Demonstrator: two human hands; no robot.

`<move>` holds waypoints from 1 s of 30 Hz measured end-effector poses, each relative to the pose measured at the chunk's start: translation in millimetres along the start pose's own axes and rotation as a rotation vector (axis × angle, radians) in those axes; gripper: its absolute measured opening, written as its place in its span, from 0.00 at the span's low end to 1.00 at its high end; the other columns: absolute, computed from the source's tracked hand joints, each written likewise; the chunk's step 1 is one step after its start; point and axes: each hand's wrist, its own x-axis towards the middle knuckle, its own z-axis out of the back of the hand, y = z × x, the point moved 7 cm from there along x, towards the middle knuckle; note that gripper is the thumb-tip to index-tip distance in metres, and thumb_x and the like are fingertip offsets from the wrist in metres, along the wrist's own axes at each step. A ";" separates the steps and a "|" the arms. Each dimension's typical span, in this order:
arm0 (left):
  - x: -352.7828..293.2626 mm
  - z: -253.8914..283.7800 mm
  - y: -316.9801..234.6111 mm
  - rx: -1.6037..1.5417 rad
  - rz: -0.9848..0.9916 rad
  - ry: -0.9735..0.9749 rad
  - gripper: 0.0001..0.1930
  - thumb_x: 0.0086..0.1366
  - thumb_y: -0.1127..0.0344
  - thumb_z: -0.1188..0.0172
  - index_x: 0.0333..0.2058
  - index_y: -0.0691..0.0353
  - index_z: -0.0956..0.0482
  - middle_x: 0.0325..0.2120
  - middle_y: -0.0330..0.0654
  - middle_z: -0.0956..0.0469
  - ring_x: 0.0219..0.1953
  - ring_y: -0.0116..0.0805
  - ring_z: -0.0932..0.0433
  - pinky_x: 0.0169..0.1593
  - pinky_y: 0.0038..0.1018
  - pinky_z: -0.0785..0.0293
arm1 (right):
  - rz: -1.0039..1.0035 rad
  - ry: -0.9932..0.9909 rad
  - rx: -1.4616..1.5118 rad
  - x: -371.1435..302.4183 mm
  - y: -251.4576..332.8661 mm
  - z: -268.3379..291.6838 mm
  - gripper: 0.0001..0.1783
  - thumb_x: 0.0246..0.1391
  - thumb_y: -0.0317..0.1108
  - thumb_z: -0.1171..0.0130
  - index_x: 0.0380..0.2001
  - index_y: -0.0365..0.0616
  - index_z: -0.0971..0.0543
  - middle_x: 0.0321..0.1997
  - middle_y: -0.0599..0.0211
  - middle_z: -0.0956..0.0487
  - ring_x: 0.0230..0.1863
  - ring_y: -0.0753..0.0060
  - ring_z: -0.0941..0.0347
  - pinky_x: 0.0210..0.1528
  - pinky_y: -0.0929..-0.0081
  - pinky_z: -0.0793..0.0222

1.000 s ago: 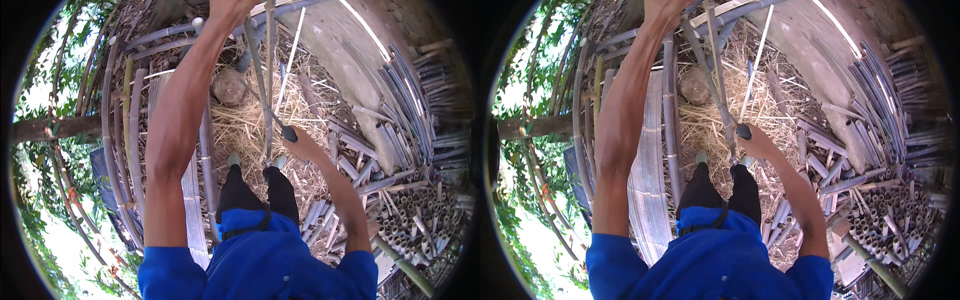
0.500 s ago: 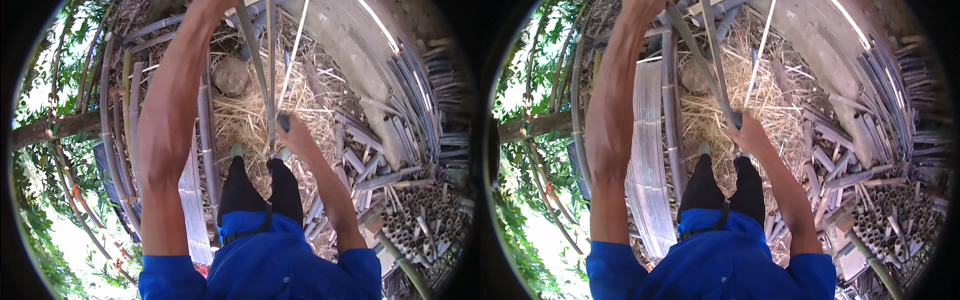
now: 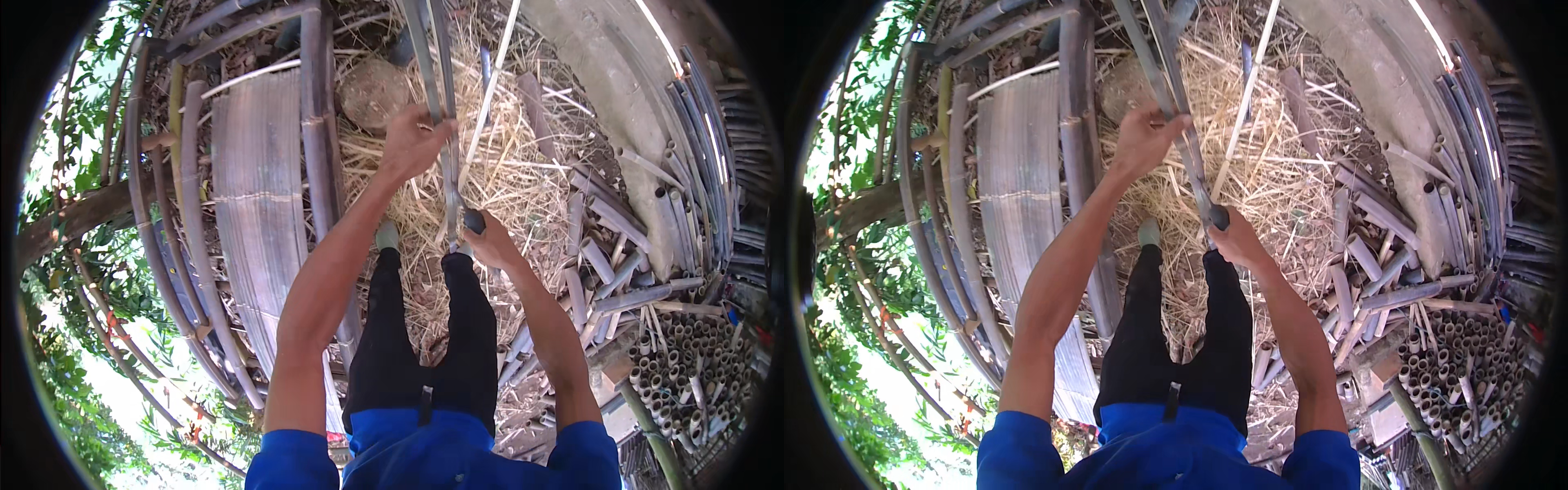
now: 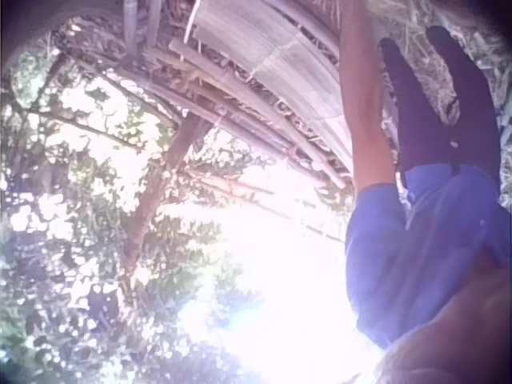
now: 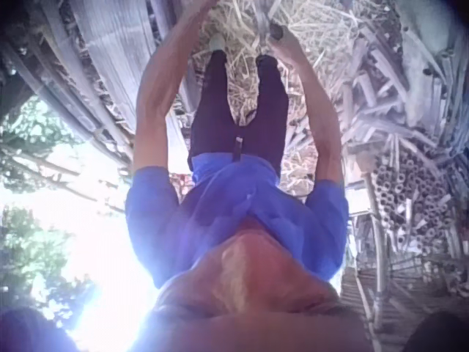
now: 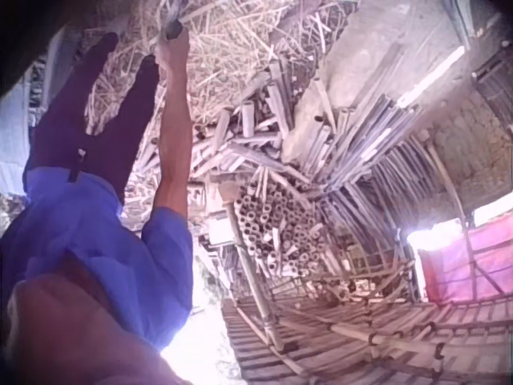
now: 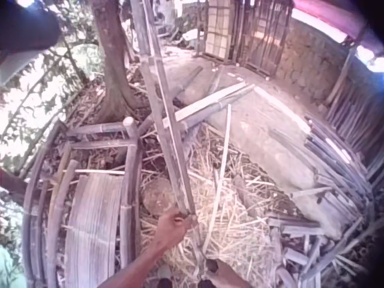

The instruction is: The person strips layers from bamboo stalks by hand using a knife, working outdoors near a bamboo-processing workspace.

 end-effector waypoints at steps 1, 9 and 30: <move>2.5 -8.9 16.2 -0.008 0.019 0.009 0.16 0.64 0.56 0.33 0.37 0.67 0.15 0.28 0.46 0.17 0.28 0.32 0.20 0.32 0.30 0.24 | -0.021 0.006 0.001 11.9 -14.6 -4.9 0.24 0.59 0.36 0.39 0.55 0.37 0.29 0.24 0.59 0.23 0.19 0.67 0.25 0.22 0.66 0.30; 41.3 -15.2 50.0 -0.112 0.016 -0.154 0.14 0.60 0.56 0.27 0.28 0.63 0.13 0.17 0.34 0.21 0.18 0.20 0.29 0.23 0.24 0.34 | 0.159 -0.172 -0.329 53.4 -27.2 -11.3 0.28 0.56 0.33 0.37 0.57 0.41 0.33 0.31 0.45 0.18 0.33 0.36 0.19 0.36 0.55 0.23; 32.3 -37.6 38.7 -0.233 -0.127 -0.041 0.08 0.57 0.64 0.24 0.32 0.60 0.10 0.21 0.38 0.15 0.21 0.21 0.21 0.25 0.20 0.27 | -0.474 0.304 0.348 85.2 -272.6 -128.1 0.20 0.54 0.36 0.42 0.45 0.31 0.24 0.31 0.43 0.17 0.27 0.44 0.18 0.31 0.57 0.21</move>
